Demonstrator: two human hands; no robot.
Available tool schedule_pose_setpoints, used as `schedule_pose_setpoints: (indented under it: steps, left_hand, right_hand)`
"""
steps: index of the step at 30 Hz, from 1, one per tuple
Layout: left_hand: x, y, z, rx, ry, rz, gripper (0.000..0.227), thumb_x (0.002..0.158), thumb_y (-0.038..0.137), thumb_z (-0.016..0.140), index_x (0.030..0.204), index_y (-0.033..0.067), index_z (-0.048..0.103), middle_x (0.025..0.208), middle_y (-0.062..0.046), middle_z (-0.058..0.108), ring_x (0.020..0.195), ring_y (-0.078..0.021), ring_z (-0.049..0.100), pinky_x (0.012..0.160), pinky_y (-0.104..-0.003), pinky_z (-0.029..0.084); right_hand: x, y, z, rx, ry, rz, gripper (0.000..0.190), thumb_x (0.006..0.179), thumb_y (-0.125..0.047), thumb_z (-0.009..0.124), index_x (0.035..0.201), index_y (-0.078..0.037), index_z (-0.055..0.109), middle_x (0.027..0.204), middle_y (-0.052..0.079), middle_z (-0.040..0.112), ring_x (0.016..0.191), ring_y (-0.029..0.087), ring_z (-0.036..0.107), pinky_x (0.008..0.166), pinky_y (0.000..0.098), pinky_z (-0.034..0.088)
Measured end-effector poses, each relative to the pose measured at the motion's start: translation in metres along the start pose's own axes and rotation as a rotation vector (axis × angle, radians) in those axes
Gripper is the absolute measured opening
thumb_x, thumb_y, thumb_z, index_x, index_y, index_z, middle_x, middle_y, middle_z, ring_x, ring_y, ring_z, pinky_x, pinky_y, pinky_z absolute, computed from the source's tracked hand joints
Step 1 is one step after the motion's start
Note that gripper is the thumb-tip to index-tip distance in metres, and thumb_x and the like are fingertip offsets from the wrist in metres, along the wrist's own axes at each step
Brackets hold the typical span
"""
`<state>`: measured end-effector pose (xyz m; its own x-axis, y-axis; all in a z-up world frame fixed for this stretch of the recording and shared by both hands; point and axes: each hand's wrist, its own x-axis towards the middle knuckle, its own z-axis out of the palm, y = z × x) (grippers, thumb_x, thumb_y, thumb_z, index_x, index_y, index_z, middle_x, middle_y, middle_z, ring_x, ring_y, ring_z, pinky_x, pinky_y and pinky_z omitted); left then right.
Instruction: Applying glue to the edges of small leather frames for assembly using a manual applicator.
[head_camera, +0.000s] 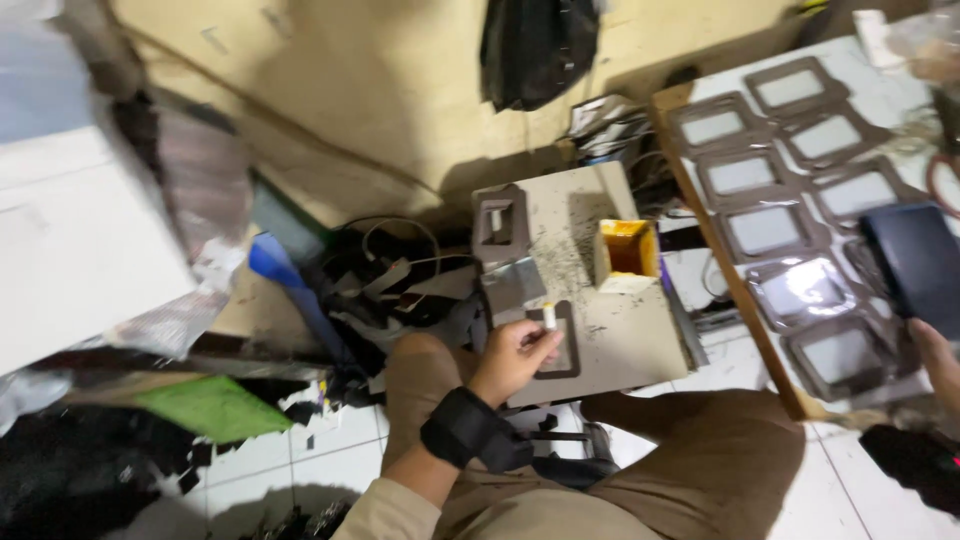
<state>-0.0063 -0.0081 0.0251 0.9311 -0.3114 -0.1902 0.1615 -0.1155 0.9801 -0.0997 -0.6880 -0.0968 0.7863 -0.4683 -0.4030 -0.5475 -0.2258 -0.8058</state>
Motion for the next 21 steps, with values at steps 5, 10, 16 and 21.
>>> schedule_pose_setpoints:
  steps: [5, 10, 16, 21]
  left_hand:
    - [0.000, 0.012, -0.003, 0.069, -0.011, 0.035, 0.019, 0.095, 0.020, 0.071, 0.091, 0.0016, 0.073, 0.075, -0.011, 0.077, 0.070, -0.0142, 0.078, 0.065, -0.024, 0.064]
    - [-0.004, 0.024, -0.006, 0.065, 0.021, -0.102, 0.025, 0.093, 0.021, 0.073, 0.085, -0.0023, 0.072, 0.075, -0.014, 0.077, 0.069, -0.0165, 0.074, 0.062, -0.028, 0.062]
    - [-0.007, 0.041, -0.002, 0.124, 0.021, -0.175, 0.026, 0.092, 0.025, 0.073, 0.084, 0.0006, 0.074, 0.076, -0.012, 0.079, 0.071, -0.0164, 0.076, 0.065, -0.027, 0.062]
    - [-0.007, 0.046, -0.003, 0.123, 0.008, -0.170, 0.027, 0.093, 0.026, 0.071, 0.084, 0.0007, 0.073, 0.076, -0.011, 0.078, 0.074, -0.0162, 0.075, 0.068, -0.028, 0.063]
  right_hand:
    - [-0.142, -0.143, 0.039, -0.374, 0.503, -0.761, 0.069, 0.100, -0.003, 0.077, 0.158, 0.017, 0.045, 0.147, 0.035, 0.052, 0.133, 0.043, 0.049, 0.109, 0.0496, 0.033]
    - [-0.153, -0.164, 0.024, -0.730, 0.535, -0.671, 0.085, 0.084, -0.033, 0.085, 0.146, 0.018, 0.060, 0.133, 0.034, 0.064, 0.123, 0.045, 0.060, 0.105, 0.0477, 0.045]
    - [-0.165, -0.197, 0.040, -0.656, 0.421, -0.495, 0.094, 0.081, -0.042, 0.080, 0.150, 0.015, 0.049, 0.138, 0.034, 0.057, 0.124, 0.045, 0.055, 0.104, 0.0491, 0.043]
    - [-0.152, -0.188, 0.043, -0.686, 0.423, -0.505, 0.098, 0.078, -0.043, 0.080, 0.151, 0.013, 0.046, 0.140, 0.034, 0.055, 0.129, 0.046, 0.053, 0.107, 0.0500, 0.041]
